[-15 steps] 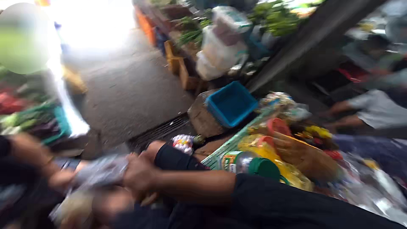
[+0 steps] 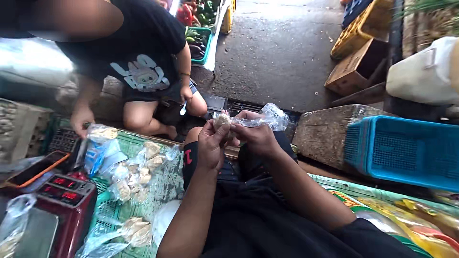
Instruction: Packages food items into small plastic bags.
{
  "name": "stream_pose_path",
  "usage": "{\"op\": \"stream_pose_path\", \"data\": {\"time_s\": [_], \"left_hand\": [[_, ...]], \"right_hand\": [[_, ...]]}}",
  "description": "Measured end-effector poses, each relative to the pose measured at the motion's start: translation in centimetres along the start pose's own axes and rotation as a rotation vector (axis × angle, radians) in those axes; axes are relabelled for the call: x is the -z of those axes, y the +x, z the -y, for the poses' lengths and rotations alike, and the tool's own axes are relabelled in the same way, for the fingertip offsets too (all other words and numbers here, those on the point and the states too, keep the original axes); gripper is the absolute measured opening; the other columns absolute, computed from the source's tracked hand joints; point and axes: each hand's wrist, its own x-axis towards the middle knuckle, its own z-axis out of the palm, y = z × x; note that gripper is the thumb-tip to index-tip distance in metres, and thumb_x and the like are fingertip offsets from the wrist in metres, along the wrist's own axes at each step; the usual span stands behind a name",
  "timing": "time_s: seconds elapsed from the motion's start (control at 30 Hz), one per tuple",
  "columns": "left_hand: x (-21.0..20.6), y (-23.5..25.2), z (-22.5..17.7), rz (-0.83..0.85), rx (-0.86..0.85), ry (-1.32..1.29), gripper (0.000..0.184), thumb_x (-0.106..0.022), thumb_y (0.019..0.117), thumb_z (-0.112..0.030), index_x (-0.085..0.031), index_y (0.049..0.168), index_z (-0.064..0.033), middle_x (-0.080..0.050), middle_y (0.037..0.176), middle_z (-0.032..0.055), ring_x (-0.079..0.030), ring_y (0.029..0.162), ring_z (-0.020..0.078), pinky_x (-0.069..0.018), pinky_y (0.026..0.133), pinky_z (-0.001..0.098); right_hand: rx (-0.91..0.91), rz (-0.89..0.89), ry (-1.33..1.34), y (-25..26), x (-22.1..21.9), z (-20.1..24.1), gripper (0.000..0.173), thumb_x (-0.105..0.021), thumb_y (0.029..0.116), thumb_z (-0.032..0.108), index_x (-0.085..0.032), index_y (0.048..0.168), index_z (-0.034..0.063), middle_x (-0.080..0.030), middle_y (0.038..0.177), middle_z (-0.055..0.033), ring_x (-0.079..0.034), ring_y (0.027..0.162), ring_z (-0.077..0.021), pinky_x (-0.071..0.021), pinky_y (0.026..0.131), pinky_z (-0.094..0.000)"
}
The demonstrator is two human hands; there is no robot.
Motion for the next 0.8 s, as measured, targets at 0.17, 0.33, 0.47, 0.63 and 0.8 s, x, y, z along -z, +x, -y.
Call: {"op": "stream_pose_path", "data": {"time_s": [0.17, 0.33, 0.47, 0.63, 0.8], "left_hand": [[0.6, 0.1, -0.2, 0.025, -0.039, -0.117, 0.021, -0.06, 0.0935, 0.005, -0.07, 0.107, -0.0076, -0.072, 0.104, 0.0117, -0.071, 0.092, 0.0202, -0.0608, 0.082, 0.0382], [0.8, 0.1, -0.2, 0.068, -0.216, 0.147, 0.026, -0.076, 0.0859, 0.004, -0.068, 0.109, -0.0051, -0.072, 0.101, 0.0111, -0.071, 0.09, 0.0189, -0.062, 0.083, 0.0378], [1.2, -0.3, -0.7, 0.162, -0.172, 0.169, 0.026, -0.078, 0.0896, -0.014, -0.07, 0.113, -0.0073, -0.072, 0.1, 0.008, -0.07, 0.088, 0.0149, -0.061, 0.081, 0.0344], [0.6, -0.4, -1.1, 0.172, -0.161, 0.217, 0.022, -0.074, 0.0891, 0.0, -0.07, 0.11, -0.004, -0.072, 0.101, 0.0098, -0.07, 0.088, 0.0163, -0.0616, 0.081, 0.0352], [0.0, -0.3, -0.4, 0.133, -0.246, 0.207, 0.019, -0.078, 0.0847, 0.004, -0.07, 0.1, -0.0046, -0.071, 0.093, 0.0083, -0.07, 0.082, 0.0149, -0.0618, 0.077, 0.033]], "right_hand": [[-0.003, 0.027, 0.141, -0.2, 0.1, -0.2, 0.007, -0.068, 0.0965, 0.011, -0.068, 0.095, 0.0042, -0.066, 0.077, -0.0047, -0.059, 0.061, -0.0107, -0.0539, 0.056, -0.0277], [-0.031, 0.051, 0.082, 0.2, -0.2, 1.3, 0.022, -0.073, 0.0922, 0.011, -0.067, 0.113, 0.0059, -0.07, 0.097, -0.0078, -0.066, 0.074, -0.0135, -0.0592, 0.064, -0.029], [-0.086, 0.0, -0.028, 0.4, 0.2, 2.0, 0.012, -0.071, 0.0959, 0.018, -0.073, 0.102, 0.0071, -0.072, 0.086, -0.0074, -0.067, 0.068, -0.0145, -0.0586, 0.058, -0.0299], [-0.053, 0.061, -0.031, 0.5, 1.0, 2.1, 0.012, -0.067, 0.0975, 0.016, -0.073, 0.101, 0.0056, -0.072, 0.086, -0.0064, -0.067, 0.07, -0.0136, -0.0589, 0.061, -0.0296], [0.058, 0.026, -0.022, 0.4, 0.9, 2.0, 0.009, -0.068, 0.094, 0.005, -0.069, 0.103, 0.0042, -0.071, 0.091, -0.0066, -0.068, 0.075, -0.013, -0.0598, 0.066, -0.0289]]}}
